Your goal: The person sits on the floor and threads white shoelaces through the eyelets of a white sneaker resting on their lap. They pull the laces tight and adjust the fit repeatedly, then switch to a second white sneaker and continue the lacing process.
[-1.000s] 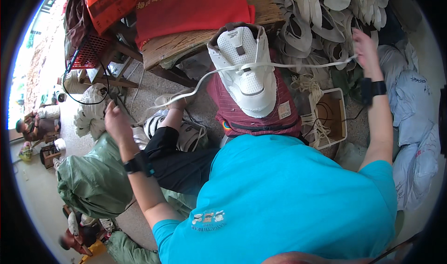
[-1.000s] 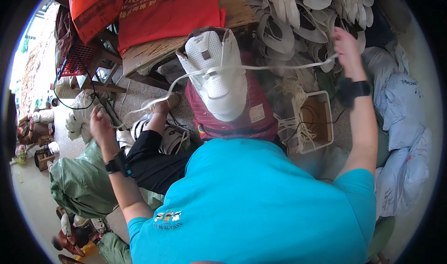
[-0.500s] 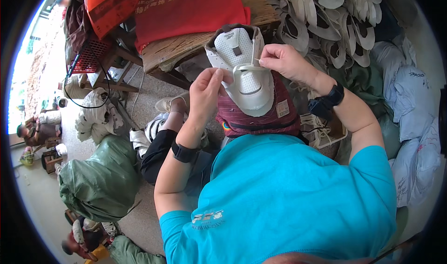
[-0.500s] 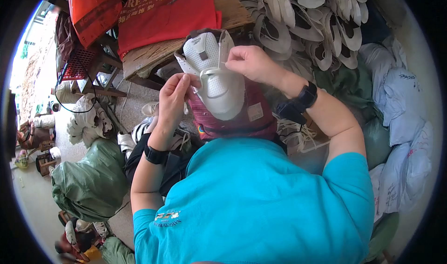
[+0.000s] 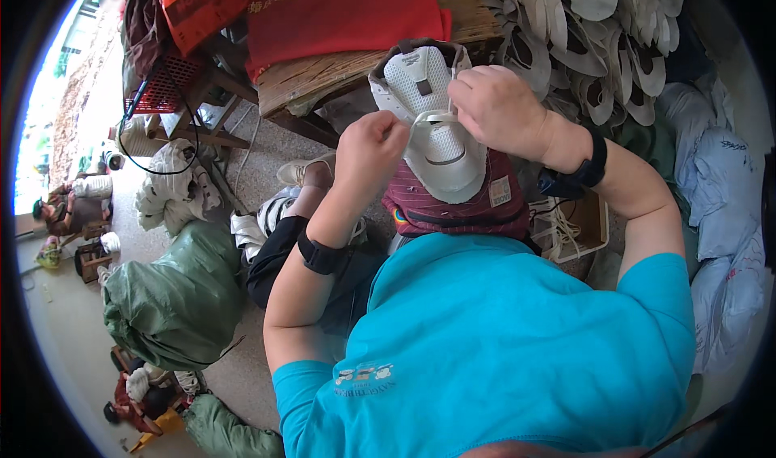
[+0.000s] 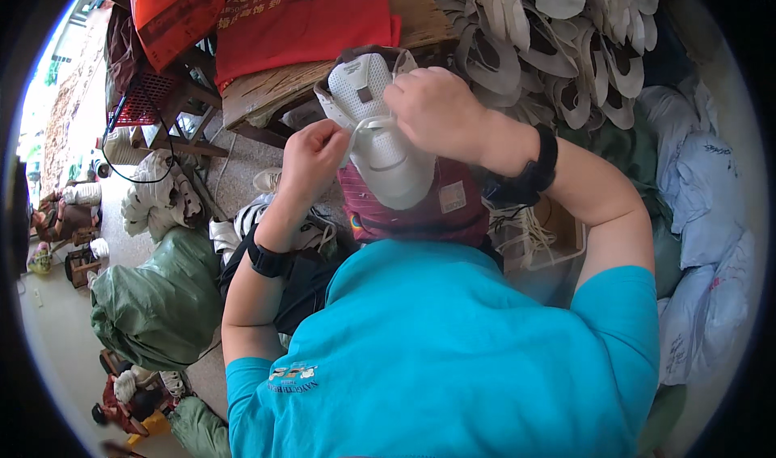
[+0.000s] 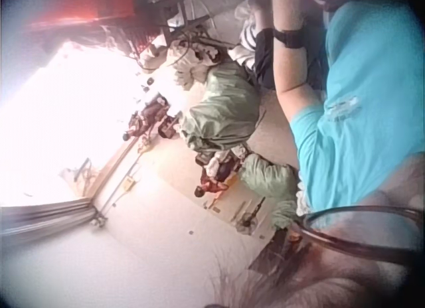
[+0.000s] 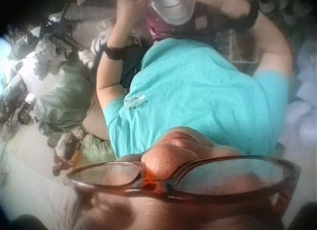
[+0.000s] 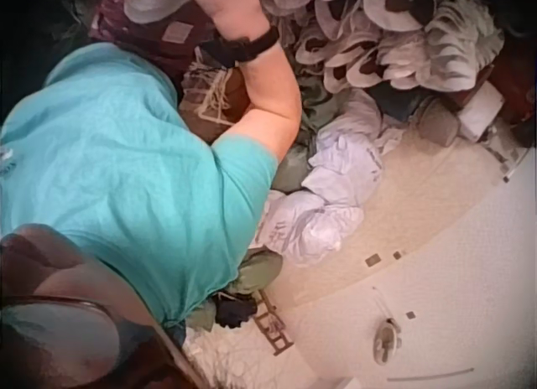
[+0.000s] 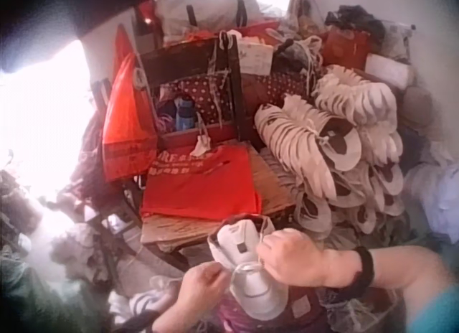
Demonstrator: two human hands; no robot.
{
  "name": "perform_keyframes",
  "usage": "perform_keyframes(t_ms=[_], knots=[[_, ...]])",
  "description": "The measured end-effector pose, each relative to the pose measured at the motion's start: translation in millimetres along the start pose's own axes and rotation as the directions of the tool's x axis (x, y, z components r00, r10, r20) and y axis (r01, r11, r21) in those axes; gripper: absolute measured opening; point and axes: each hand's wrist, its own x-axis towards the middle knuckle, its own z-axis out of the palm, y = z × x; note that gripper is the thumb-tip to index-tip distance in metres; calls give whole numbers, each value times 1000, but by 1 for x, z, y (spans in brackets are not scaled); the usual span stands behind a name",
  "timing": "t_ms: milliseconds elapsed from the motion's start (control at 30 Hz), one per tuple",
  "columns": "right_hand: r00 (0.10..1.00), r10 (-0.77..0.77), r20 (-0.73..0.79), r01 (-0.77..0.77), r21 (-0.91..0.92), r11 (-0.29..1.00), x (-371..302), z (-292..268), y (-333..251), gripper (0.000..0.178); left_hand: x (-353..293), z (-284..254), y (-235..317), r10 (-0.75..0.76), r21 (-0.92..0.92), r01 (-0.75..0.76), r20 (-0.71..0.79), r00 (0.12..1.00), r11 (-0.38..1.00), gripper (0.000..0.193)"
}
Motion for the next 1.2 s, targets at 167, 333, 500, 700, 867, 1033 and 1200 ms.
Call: perform_keyframes(t_ms=[167, 333, 500, 700, 867, 1033, 1200], knots=[[980, -114, 160, 132, -107, 985, 8, -18, 2, 18, 5, 2, 15, 231, 456, -198, -18, 973, 868, 12], [976, -179, 122, 164, 117, 979, 27, -33, 15, 29, 9, -27, 36, 453, 504, -400, 20, 891, 765, 29], [882, -190, 430, 63, 293, 954, 37, -36, 36, 33, 30, -45, 18, 518, 324, -562, 218, 827, 761, 35], [951, -195, 240, 144, 213, 966, 13, -19, 37, 25, 35, -38, 0, 548, 282, -572, 167, 820, 770, 16], [972, -11, 235, -76, 358, 931, 3, -9, 33, 16, 38, -15, -5, 486, 229, -472, -5, 874, 851, 16], [927, 186, 326, -350, 571, 742, 9, -6, 26, 11, 32, 0, 3, 175, -103, -193, -162, 971, 976, 19], [863, 372, 342, -491, 739, 460, 16, 5, 19, 11, 25, -2, 33, 135, -347, -198, -196, 971, 917, 22]])
